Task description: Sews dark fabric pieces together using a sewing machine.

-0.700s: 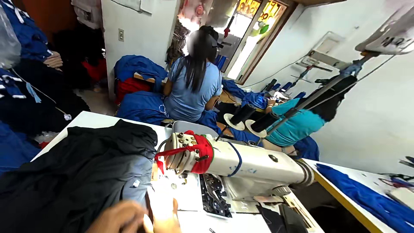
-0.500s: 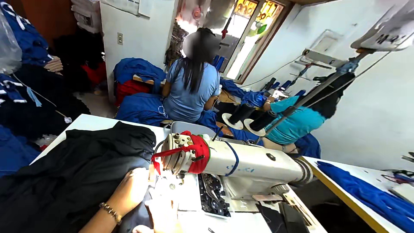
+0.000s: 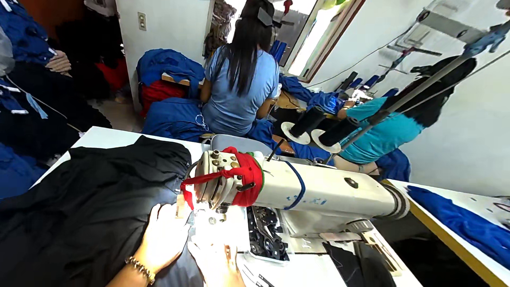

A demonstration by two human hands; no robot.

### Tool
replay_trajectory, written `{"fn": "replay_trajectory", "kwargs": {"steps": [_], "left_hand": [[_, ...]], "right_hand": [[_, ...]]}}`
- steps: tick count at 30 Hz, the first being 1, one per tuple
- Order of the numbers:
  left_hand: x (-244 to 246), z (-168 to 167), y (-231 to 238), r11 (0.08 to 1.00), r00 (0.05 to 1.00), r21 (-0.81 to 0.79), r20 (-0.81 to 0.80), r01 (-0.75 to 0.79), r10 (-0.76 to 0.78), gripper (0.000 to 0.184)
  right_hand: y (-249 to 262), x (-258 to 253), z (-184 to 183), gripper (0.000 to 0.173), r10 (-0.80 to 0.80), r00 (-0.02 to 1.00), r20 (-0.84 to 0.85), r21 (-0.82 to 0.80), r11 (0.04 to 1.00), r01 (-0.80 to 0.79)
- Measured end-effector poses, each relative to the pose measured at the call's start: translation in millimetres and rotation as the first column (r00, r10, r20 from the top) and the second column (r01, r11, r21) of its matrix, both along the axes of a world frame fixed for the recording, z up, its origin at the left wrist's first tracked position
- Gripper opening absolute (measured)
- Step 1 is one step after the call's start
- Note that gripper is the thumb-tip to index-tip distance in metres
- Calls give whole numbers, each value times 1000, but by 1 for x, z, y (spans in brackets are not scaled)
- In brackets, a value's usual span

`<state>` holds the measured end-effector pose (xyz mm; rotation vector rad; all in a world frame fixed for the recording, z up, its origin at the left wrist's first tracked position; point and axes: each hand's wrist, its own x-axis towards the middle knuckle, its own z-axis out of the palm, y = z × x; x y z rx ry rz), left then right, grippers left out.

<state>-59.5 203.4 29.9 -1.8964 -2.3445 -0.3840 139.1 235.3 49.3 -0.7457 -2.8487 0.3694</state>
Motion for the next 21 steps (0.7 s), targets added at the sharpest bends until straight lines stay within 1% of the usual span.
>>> {"fn": "replay_trajectory", "kwargs": {"steps": [2, 5, 8, 9, 10, 13, 15, 18, 21], "left_hand": [[2, -1, 0, 1000, 1000, 12, 23, -22, 22, 54], [5, -1, -1, 998, 999, 46, 8, -43, 43, 53], [6, -1, -1, 997, 998, 20, 17, -68, 68, 53], [6, -1, -1, 997, 997, -2, 33, -76, 76, 53], [6, 2, -1, 994, 994, -61, 60, -87, 91, 54], [4, 11, 3, 968, 986, -234, 112, -94, 123, 56], [2, 12, 7, 958, 983, -278, 138, -77, 119, 57], [-1, 9, 11, 958, 977, -284, 193, -31, 88, 57], [-1, 11, 14, 941, 974, -338, 207, -19, 94, 58]], "right_hand": [[5, 0, 0, 101, 34, 999, -11, 40, 999, -34], [22, -6, 2, 106, 87, 995, 44, -28, 996, -86], [29, -12, 7, 105, 116, 987, 111, -64, 992, -110], [28, -12, 9, 105, 122, 985, 123, -54, 992, -116], [27, -12, 12, 105, 128, 981, 142, -57, 991, -121], [24, -10, 13, 105, 123, 984, 132, -41, 992, -119], [24, -9, 13, 108, 116, 981, 154, -60, 992, -108], [28, -10, 12, 106, 98, 987, 126, -62, 994, -91], [29, -11, 14, 105, 85, 984, 159, -67, 995, -75]]}}
